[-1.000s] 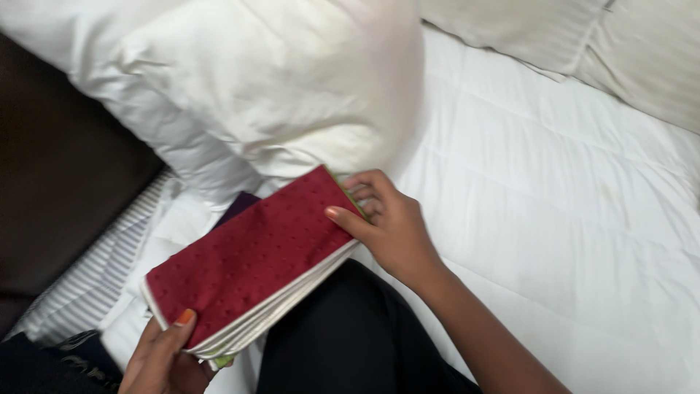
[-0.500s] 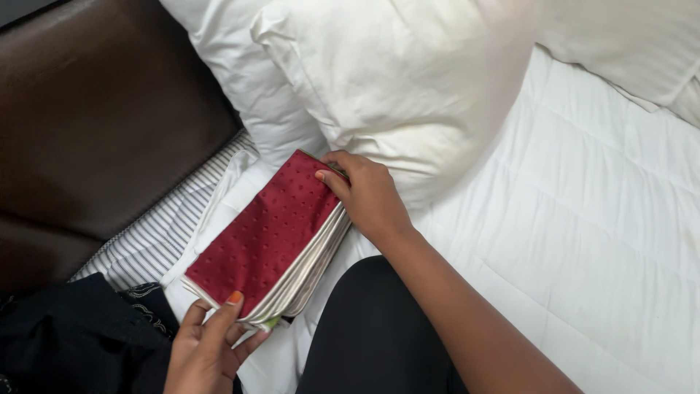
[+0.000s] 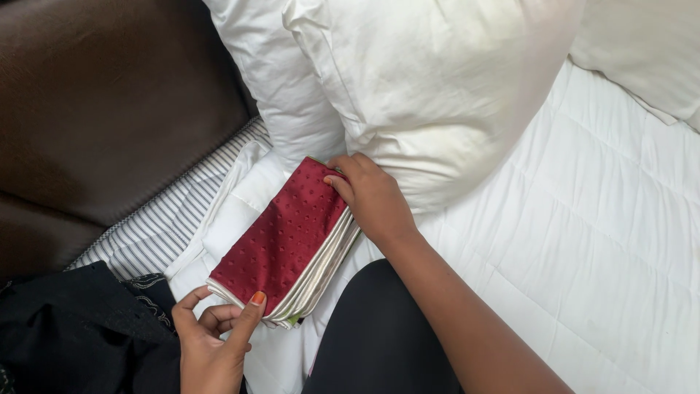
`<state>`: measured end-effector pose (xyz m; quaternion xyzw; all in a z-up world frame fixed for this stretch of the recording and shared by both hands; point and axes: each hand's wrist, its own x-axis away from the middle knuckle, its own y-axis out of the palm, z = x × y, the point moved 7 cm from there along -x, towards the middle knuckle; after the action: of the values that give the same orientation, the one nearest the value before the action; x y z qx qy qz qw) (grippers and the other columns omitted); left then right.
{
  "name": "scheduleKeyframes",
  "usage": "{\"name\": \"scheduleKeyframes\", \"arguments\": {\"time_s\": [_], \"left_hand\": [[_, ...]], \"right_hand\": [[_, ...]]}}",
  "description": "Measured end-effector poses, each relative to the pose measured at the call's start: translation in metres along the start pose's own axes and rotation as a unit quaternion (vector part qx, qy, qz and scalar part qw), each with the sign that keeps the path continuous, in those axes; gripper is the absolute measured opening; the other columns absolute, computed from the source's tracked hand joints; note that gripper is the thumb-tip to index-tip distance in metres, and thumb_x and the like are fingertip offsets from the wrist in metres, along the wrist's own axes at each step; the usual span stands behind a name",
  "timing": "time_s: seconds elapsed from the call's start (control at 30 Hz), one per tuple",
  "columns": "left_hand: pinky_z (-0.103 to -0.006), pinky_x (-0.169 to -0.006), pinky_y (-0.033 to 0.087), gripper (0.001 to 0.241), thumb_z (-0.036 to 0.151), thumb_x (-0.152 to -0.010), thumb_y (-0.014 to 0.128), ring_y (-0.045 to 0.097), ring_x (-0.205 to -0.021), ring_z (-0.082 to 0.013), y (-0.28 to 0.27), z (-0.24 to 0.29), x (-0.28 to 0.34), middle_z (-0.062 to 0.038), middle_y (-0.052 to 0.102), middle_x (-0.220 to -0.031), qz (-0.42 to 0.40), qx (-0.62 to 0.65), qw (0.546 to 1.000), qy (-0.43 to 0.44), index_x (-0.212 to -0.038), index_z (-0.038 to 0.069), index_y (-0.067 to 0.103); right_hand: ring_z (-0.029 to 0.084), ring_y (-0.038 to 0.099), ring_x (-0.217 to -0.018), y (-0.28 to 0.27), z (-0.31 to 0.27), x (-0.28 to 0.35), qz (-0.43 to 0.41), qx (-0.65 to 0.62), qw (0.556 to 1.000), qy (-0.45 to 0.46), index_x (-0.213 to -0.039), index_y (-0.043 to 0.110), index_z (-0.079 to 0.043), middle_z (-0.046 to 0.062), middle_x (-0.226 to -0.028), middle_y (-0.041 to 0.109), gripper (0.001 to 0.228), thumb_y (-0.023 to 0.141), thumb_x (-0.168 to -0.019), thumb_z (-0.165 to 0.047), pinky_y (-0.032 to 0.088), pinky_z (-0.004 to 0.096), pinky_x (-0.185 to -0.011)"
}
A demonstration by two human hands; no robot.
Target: The person sits on a bed and fluffs a white pillow by hand, repeatedly patting and pressing it to shape. They also handle a folded red and green decorative pillow at the beginning, placing it aside before focusing on the white pillow.
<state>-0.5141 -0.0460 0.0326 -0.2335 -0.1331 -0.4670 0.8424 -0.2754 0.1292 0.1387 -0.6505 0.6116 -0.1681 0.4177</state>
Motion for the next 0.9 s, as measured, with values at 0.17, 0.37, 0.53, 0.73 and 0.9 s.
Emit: {"name": "scheduleKeyframes", "arguments": {"time_s": [0.17,0.37,0.53,0.73,0.9], "left_hand": [[-0.0290,-0.056,0.049,0.091,0.018,-0.071,0.087,0.061,-0.076,-0.0130,0.001,-0.007,-0.005,-0.008,0.062,-0.082,-0.006,-0.007,1.000,0.016,-0.142,0.004,0.033],[-0.0276,-0.055,0.048,0.090,0.017,-0.071,0.088,0.059,-0.074,-0.0124,0.011,-0.016,-0.007,-0.007,0.059,-0.084,-0.015,0.016,0.999,0.029,-0.143,0.005,0.034],[-0.0275,-0.055,0.047,0.088,0.018,-0.073,0.087,0.059,-0.073,-0.0119,0.016,-0.016,-0.007,-0.007,0.058,-0.085,-0.019,0.024,0.999,0.025,-0.143,0.005,0.035],[-0.0298,-0.054,0.049,0.091,0.018,-0.072,0.087,0.062,-0.071,-0.0153,0.014,-0.041,-0.018,-0.006,0.055,-0.090,-0.032,0.044,0.998,-0.024,-0.142,0.010,0.030],[-0.0304,-0.065,0.054,0.094,0.017,-0.067,0.095,0.061,-0.087,-0.0170,-0.025,-0.029,-0.055,-0.012,0.057,-0.107,0.090,0.034,0.973,0.210,-0.139,0.001,0.036]], "right_hand": [[0.034,0.069,-0.091,0.009,0.003,0.005,0.000,0.019,1.000,-0.021,-0.113,0.069,-0.010,0.012,-0.102,0.068,0.024,0.064,-0.099,-0.029,0.055,0.044,-0.079],[0.033,0.067,-0.090,0.024,0.014,0.010,0.002,0.066,0.997,-0.043,-0.110,0.069,-0.010,0.011,-0.097,0.068,0.022,0.064,-0.100,-0.028,0.054,0.044,-0.078],[0.032,0.067,-0.088,0.031,0.018,0.011,0.008,0.106,0.993,-0.041,-0.106,0.070,-0.010,0.010,-0.093,0.066,0.019,0.065,-0.099,-0.027,0.053,0.045,-0.076],[0.029,0.067,-0.089,0.019,0.010,0.015,0.016,0.125,0.991,-0.043,-0.105,0.071,-0.010,0.008,-0.093,0.067,0.018,0.066,-0.098,-0.026,0.054,0.043,-0.078],[0.024,0.072,-0.083,-0.035,-0.010,0.022,0.033,-0.002,0.999,0.015,-0.115,0.074,-0.013,0.006,-0.110,0.074,0.021,0.067,-0.099,-0.025,0.056,0.036,-0.073]]}}
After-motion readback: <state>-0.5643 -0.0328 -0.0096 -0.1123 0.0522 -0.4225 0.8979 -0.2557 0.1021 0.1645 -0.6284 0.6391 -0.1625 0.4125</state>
